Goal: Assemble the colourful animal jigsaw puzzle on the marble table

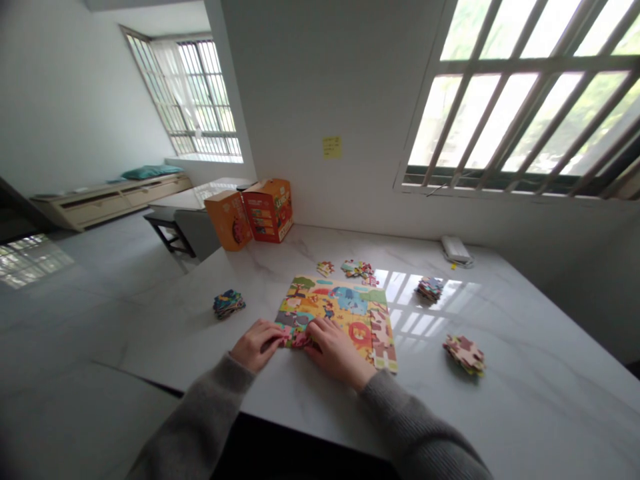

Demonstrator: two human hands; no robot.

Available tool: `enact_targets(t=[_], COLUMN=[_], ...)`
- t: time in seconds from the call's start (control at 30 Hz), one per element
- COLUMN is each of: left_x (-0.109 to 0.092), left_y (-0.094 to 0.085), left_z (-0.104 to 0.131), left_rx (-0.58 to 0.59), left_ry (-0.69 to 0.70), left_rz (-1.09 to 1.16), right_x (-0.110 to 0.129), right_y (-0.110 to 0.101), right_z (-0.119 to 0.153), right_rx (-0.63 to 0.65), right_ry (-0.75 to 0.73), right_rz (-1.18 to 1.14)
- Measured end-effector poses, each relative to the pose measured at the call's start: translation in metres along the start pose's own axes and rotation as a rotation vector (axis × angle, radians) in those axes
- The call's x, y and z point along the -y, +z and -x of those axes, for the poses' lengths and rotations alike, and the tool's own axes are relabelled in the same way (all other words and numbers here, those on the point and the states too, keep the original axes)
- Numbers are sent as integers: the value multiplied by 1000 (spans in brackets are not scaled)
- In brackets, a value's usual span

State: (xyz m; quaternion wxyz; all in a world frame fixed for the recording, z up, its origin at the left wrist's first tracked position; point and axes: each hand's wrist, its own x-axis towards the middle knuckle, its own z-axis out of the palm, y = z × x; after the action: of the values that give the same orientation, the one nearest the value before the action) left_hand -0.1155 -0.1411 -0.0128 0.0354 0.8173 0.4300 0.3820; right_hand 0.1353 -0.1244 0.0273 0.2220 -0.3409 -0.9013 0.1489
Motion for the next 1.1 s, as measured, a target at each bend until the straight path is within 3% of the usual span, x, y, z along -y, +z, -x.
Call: enact_targets(t=[0.4, 0.67, 1.1], left_x=[-1, 0, -2], left_y=[1, -1, -3], left_z=[2, 3, 2], left_rx=[56, 155, 168], left_ry=[-72, -19, -15], left_rz=[2, -63, -85], right_x=[10, 12, -10], right_y=[7, 8, 0], right_z=[-6, -6, 8], right_rx=[-26, 5, 68], right_ry=[24, 2, 55], right_rz=[82, 75, 154])
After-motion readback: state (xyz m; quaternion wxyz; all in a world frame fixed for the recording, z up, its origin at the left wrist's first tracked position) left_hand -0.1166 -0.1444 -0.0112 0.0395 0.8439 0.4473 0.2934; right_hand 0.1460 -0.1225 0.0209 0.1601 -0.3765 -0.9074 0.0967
